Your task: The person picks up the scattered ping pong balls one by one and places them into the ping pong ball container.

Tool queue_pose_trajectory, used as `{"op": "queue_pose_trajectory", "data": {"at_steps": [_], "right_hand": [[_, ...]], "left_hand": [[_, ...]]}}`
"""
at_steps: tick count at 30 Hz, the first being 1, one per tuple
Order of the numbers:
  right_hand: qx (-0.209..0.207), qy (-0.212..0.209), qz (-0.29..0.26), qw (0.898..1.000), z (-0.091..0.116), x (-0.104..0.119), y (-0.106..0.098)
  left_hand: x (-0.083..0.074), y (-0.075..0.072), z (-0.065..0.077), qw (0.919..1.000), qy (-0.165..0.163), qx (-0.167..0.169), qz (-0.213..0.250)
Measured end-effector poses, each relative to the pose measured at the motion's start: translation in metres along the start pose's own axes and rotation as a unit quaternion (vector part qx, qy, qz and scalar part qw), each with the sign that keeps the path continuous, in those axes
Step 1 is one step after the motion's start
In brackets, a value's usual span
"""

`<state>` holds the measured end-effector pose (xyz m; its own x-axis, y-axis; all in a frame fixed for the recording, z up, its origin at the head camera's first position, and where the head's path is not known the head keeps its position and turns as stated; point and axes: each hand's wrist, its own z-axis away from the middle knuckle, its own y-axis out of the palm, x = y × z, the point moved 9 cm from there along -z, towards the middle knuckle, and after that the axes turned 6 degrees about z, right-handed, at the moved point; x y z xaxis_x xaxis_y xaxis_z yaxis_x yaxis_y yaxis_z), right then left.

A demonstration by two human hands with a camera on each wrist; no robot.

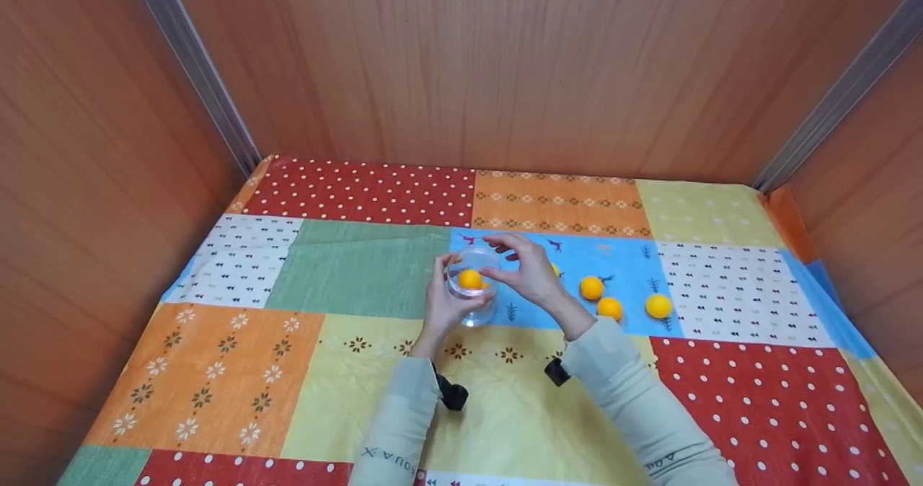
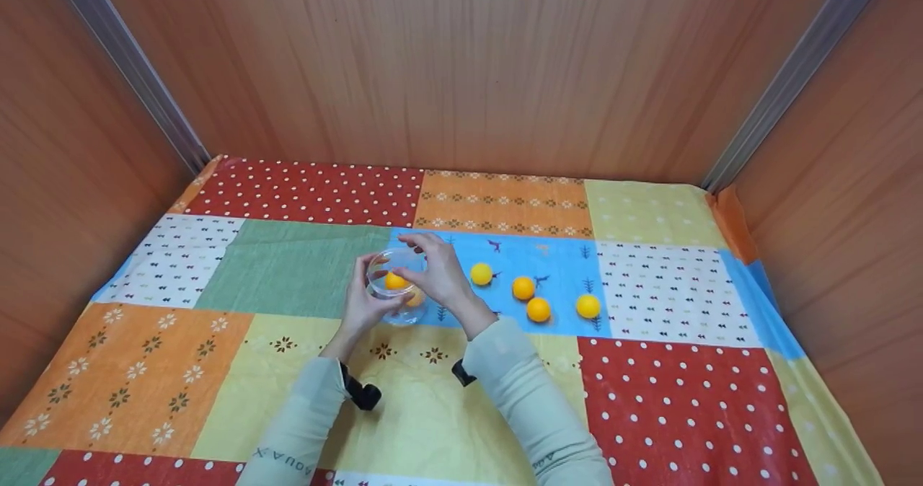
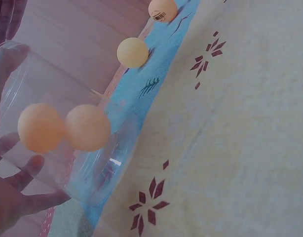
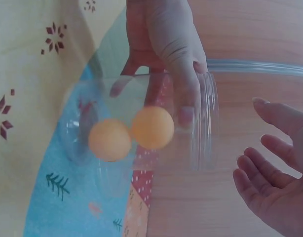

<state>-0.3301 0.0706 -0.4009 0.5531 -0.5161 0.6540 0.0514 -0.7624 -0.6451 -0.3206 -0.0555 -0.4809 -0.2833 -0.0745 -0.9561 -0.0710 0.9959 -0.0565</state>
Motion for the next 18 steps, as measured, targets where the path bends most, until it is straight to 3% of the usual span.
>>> {"op": "queue_pose_trajectory", "data": {"at_steps": [3,7,15,18], "right_hand": [[-0.009,0.009,0.004,1.0,0.002,-0.005,-0.005],[-0.018,0.026,0.004,0.999,0.007,-0.016,-0.013],[-0.042,0.043,0.011,0.998,0.019,-0.036,-0.032],[-0.054,0.05,0.011,0.997,0.025,-0.045,-0.041]], "left_hand": [[0.015,-0.001,-0.003,0.9998,-0.01,-0.006,-0.016],[0.022,-0.002,-0.004,0.9994,-0.018,-0.011,-0.029],[0.02,-0.002,-0.004,0.9995,-0.018,-0.009,-0.025],[0.013,-0.002,-0.002,0.9998,-0.013,-0.006,-0.015]]}}
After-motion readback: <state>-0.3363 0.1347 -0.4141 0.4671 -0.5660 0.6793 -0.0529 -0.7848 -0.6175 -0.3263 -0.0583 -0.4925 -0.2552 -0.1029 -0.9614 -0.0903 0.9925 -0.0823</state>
